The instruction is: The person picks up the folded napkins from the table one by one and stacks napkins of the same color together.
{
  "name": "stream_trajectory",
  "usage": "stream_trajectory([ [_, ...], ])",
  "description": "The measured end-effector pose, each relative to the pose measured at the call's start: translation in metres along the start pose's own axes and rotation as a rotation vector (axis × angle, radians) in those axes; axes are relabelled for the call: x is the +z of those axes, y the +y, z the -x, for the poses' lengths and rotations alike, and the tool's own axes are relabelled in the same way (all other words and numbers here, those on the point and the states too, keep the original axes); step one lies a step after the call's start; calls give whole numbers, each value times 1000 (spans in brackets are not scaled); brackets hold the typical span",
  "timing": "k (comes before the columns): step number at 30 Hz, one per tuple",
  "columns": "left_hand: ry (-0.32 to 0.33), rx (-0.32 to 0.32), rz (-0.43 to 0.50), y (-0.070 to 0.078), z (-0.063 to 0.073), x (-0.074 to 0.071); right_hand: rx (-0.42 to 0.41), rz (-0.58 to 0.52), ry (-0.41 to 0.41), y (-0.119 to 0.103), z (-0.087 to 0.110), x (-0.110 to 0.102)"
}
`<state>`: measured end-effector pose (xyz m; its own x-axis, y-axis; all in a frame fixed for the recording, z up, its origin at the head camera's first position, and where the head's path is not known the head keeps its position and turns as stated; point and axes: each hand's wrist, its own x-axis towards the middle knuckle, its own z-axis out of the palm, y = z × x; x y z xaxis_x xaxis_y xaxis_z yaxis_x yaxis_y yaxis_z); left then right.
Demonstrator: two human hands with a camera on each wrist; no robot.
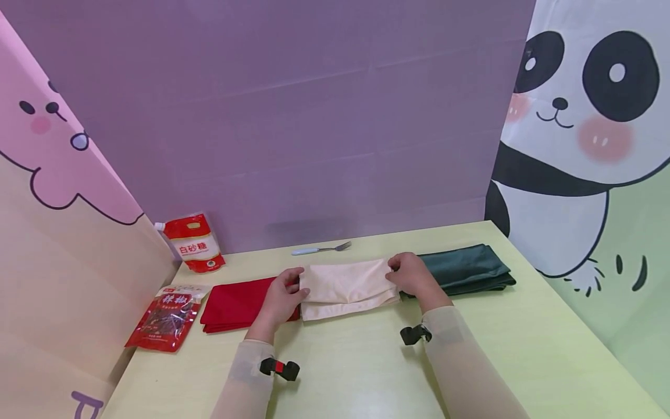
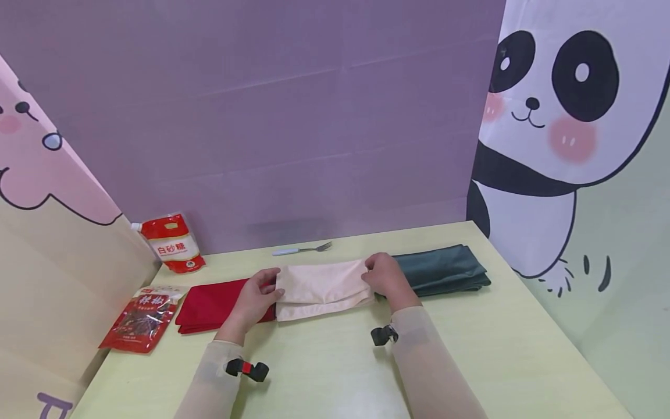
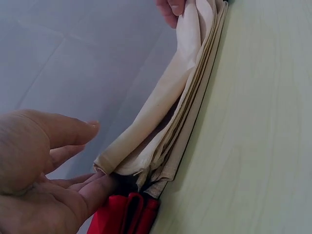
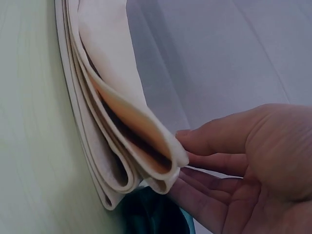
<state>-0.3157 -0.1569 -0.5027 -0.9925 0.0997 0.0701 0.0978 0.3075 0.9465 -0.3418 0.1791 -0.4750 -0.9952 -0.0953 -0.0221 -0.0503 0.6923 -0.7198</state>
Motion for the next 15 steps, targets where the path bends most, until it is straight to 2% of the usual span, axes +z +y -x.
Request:
stream_trajectory([
  [8,-9,-4,-74,0,0,5,11,113,-28,1,1,1],
  [15,-10,30,-67,1,0,8,18,140,-24,-2,3,0],
])
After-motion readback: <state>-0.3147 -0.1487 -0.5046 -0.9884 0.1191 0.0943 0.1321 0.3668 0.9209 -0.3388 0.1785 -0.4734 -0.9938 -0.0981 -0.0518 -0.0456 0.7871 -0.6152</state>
